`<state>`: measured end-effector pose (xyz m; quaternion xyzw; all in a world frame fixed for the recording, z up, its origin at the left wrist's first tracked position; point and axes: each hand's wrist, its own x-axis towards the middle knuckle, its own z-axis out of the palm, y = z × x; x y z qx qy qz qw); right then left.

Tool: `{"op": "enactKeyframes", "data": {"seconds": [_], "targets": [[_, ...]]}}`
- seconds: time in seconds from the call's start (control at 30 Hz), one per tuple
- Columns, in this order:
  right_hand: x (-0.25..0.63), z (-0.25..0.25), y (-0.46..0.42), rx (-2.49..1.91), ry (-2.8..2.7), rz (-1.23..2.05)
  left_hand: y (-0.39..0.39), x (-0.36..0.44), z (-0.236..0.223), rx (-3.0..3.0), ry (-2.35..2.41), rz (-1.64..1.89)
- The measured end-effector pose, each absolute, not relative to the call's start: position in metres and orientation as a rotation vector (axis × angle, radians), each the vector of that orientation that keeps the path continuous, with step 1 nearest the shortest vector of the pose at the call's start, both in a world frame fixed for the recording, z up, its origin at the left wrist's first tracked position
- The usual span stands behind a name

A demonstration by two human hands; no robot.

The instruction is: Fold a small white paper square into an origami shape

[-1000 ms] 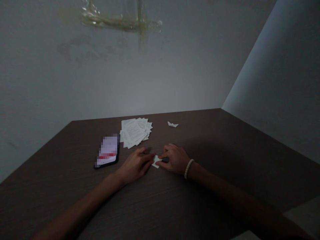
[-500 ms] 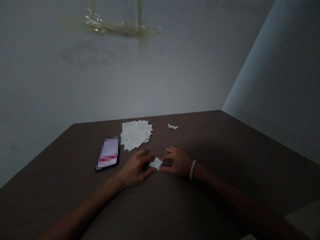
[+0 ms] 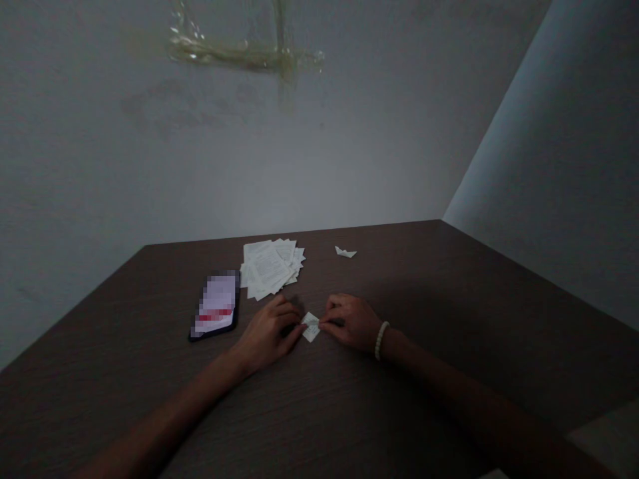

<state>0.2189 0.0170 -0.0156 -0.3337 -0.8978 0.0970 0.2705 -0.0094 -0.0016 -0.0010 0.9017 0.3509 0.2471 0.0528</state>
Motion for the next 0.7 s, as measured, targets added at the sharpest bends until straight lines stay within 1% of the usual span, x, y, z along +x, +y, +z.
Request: {"op": "enactKeyframes", "data": {"seconds": [0.7], "targets": [[0.208,-0.009,0.015,-1.109,-2.335,0.293,0.006,-0.007,-0.006,2.562,1.315,0.747]]}}
